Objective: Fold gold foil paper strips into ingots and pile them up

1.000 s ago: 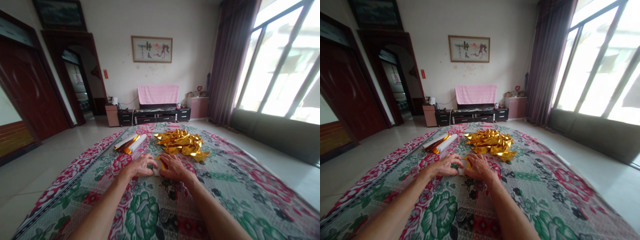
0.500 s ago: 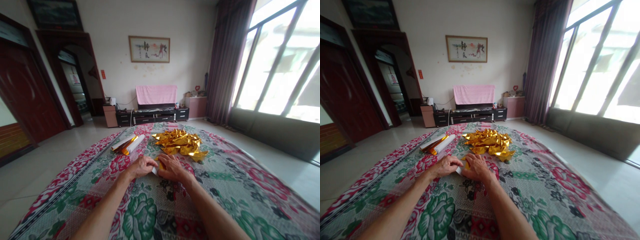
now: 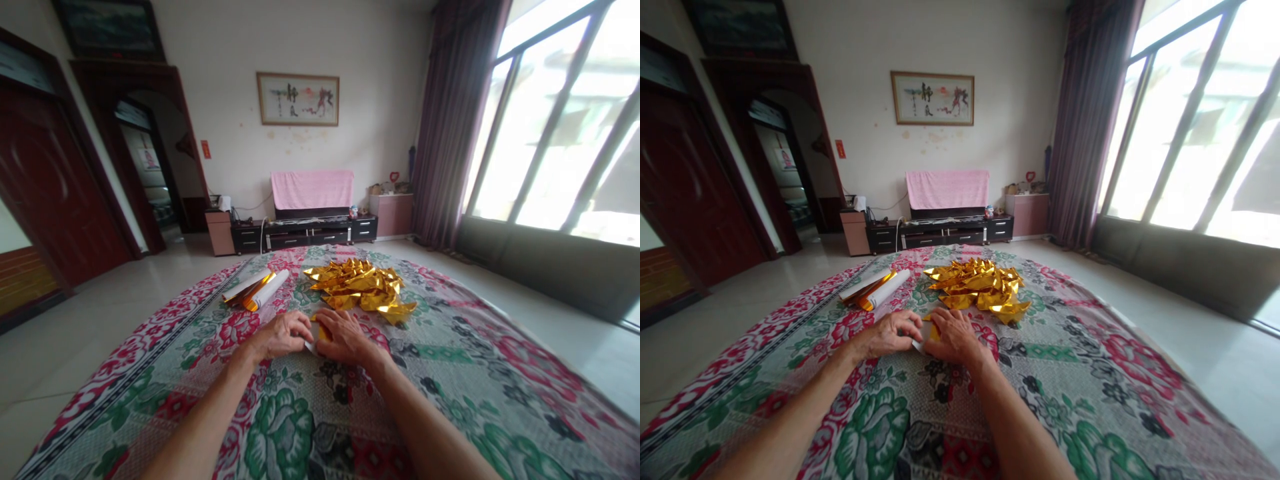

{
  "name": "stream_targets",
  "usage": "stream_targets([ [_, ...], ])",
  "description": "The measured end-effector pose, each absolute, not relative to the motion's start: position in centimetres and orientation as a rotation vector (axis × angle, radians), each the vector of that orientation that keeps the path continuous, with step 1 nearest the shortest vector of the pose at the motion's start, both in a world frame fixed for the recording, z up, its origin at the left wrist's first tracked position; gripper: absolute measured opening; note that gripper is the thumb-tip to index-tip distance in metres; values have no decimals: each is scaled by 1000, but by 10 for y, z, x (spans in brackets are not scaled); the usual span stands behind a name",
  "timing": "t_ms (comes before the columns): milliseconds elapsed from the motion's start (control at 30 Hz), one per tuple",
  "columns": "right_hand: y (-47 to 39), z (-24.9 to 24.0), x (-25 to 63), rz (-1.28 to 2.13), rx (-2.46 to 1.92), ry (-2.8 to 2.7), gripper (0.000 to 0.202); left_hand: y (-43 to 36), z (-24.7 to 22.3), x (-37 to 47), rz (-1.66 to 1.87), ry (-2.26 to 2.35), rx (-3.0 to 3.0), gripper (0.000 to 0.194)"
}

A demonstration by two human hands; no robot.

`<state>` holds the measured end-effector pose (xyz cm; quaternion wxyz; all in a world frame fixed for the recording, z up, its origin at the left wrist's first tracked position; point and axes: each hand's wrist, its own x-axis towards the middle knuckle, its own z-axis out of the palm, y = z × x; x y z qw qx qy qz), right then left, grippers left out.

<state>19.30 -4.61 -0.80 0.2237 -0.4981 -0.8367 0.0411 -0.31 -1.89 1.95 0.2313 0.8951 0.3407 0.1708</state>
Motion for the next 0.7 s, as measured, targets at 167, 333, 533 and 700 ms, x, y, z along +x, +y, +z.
stream_targets([
  [167, -48, -8, 191, 110, -1416, -2276, 45, -14, 12, -1, 510, 992, 2573, 19],
  [333, -49, -7, 191, 97, -1391, -2298, 38, -14, 7, 1, 507, 983, 2627, 20],
  [533, -51, -3, 191, 81, -1388, -2332, 38, -12, 4, 0, 510, 984, 2610, 13],
  [700, -58, 3, 190, 51, -1297, -2344, 41, -10, 4, -2, 452, 954, 2603, 13],
])
